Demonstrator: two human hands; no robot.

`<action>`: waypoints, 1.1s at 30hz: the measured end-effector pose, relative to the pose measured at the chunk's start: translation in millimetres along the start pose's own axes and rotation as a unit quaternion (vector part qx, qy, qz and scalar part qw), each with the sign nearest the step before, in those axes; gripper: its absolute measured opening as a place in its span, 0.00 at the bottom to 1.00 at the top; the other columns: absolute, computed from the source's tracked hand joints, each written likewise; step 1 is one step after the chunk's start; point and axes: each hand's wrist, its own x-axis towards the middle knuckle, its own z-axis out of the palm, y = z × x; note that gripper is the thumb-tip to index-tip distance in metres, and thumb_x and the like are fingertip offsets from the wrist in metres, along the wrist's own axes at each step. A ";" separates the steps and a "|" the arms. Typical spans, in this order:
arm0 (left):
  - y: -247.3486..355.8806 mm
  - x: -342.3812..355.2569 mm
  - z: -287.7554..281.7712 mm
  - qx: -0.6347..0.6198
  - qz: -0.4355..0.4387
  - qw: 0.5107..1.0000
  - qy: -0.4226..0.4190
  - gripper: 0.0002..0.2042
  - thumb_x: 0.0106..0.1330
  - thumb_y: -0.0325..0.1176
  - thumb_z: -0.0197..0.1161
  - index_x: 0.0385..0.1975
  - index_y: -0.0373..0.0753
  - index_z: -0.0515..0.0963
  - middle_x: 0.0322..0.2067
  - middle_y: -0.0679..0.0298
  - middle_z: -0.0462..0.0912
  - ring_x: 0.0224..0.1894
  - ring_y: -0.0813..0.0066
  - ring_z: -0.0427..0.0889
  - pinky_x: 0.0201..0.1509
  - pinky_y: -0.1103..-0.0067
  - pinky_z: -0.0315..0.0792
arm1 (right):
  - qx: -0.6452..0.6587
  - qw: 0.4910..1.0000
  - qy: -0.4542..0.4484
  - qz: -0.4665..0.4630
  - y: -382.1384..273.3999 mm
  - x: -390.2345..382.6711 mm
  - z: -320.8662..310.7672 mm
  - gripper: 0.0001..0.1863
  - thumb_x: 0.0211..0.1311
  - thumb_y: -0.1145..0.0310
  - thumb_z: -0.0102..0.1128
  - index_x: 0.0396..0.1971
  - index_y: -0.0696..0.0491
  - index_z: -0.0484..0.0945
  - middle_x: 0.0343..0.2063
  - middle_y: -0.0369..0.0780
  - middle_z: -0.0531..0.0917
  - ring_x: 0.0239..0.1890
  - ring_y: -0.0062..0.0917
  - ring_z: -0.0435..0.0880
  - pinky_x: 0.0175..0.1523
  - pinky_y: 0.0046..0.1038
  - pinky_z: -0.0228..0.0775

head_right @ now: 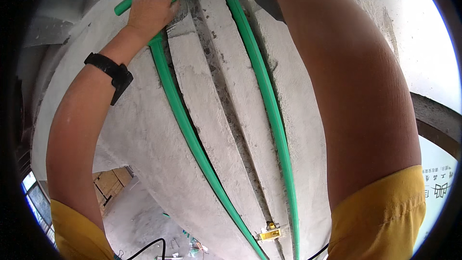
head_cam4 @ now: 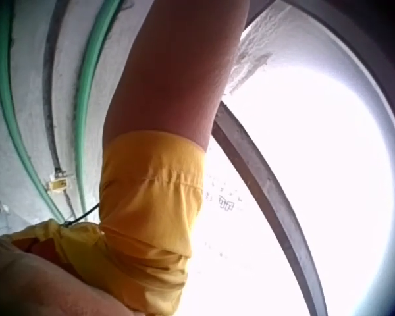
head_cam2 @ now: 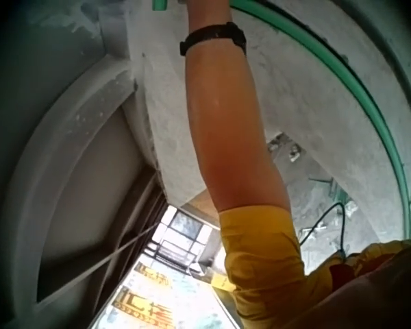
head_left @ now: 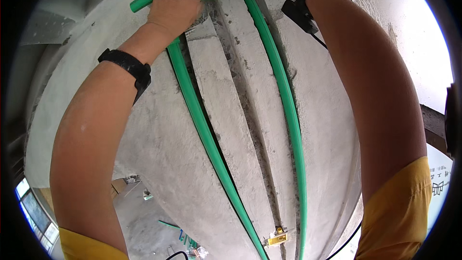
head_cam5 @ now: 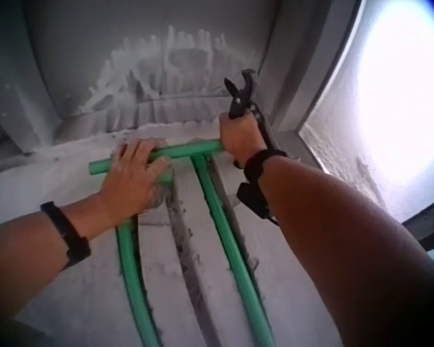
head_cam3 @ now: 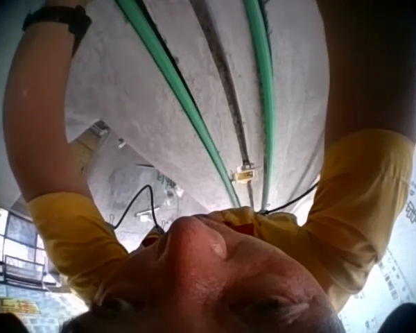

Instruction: Measure, cut, and join PPR water pipes using a heat fusion machine on a construction site.

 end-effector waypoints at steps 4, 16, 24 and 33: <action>-6.1 -7.3 -1.9 -0.075 -0.018 0.996 0.037 0.26 0.45 0.24 0.67 0.49 0.39 0.71 0.48 0.51 0.68 0.55 0.50 0.66 0.55 0.57 0.61 | 0.047 0.997 -0.012 0.052 5.4 8.0 16.2 0.09 0.59 0.70 0.59 0.40 0.52 0.76 0.37 0.42 0.81 0.42 0.34 0.81 0.45 0.31 0.70; 3.7 -19.8 9.3 -0.117 -0.070 0.991 -0.016 0.22 0.59 0.24 0.60 0.55 0.40 0.70 0.47 0.50 0.69 0.37 0.49 0.76 0.36 0.64 0.74 | 0.091 0.984 0.112 0.106 6.4 20.0 41.7 0.05 0.60 0.75 0.54 0.34 0.52 0.78 0.30 0.41 0.83 0.35 0.36 0.83 0.40 0.34 0.72; 10.2 -26.5 10.7 -0.048 -0.100 0.994 0.022 0.18 0.60 0.27 0.61 0.51 0.41 0.74 0.47 0.51 0.70 0.41 0.49 0.76 0.42 0.62 0.73 | -0.023 0.994 0.101 0.046 7.9 8.3 30.3 0.05 0.59 0.74 0.56 0.35 0.54 0.77 0.29 0.40 0.82 0.33 0.35 0.83 0.40 0.34 0.72; 2.8 -19.1 -6.8 -0.044 -0.039 0.997 0.044 0.24 0.48 0.26 0.69 0.48 0.38 0.73 0.51 0.53 0.70 0.56 0.50 0.69 0.60 0.57 0.63 | 0.024 0.995 0.086 0.049 2.4 6.6 21.1 0.07 0.58 0.73 0.56 0.37 0.54 0.76 0.33 0.44 0.83 0.36 0.36 0.83 0.43 0.35 0.72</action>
